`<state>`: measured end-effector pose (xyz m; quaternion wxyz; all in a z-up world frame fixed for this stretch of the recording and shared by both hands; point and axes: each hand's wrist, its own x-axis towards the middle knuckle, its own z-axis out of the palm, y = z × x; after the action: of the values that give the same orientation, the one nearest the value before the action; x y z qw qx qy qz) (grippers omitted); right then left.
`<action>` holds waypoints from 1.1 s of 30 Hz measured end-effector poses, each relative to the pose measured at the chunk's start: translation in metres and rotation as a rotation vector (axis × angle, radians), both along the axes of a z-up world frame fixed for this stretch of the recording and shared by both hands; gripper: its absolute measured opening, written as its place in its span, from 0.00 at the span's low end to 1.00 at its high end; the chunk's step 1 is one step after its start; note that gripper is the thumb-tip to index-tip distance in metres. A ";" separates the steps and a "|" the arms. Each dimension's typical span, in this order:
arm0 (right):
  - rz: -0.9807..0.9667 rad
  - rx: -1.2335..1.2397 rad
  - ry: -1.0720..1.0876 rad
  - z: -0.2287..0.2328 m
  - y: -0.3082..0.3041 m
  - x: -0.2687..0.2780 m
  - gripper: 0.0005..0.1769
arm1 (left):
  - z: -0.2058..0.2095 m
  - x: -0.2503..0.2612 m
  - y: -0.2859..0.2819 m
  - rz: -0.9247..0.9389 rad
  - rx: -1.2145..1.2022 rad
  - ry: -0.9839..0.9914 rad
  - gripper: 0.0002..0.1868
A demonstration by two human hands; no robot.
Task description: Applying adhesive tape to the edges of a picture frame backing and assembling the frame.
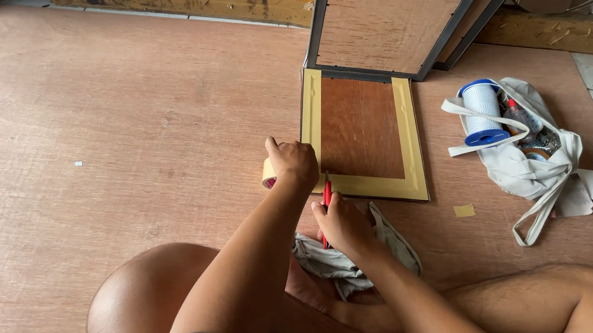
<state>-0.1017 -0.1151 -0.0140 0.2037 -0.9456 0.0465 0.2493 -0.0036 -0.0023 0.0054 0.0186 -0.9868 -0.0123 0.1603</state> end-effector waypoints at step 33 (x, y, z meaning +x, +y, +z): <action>0.020 -0.031 -0.030 -0.018 0.004 0.002 0.35 | 0.007 -0.003 0.000 -0.002 -0.010 -0.030 0.20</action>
<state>-0.1000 -0.1109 -0.0317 0.1872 -0.9528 0.0380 0.2361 -0.0064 -0.0019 0.0128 0.0138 -0.9892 -0.0106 0.1458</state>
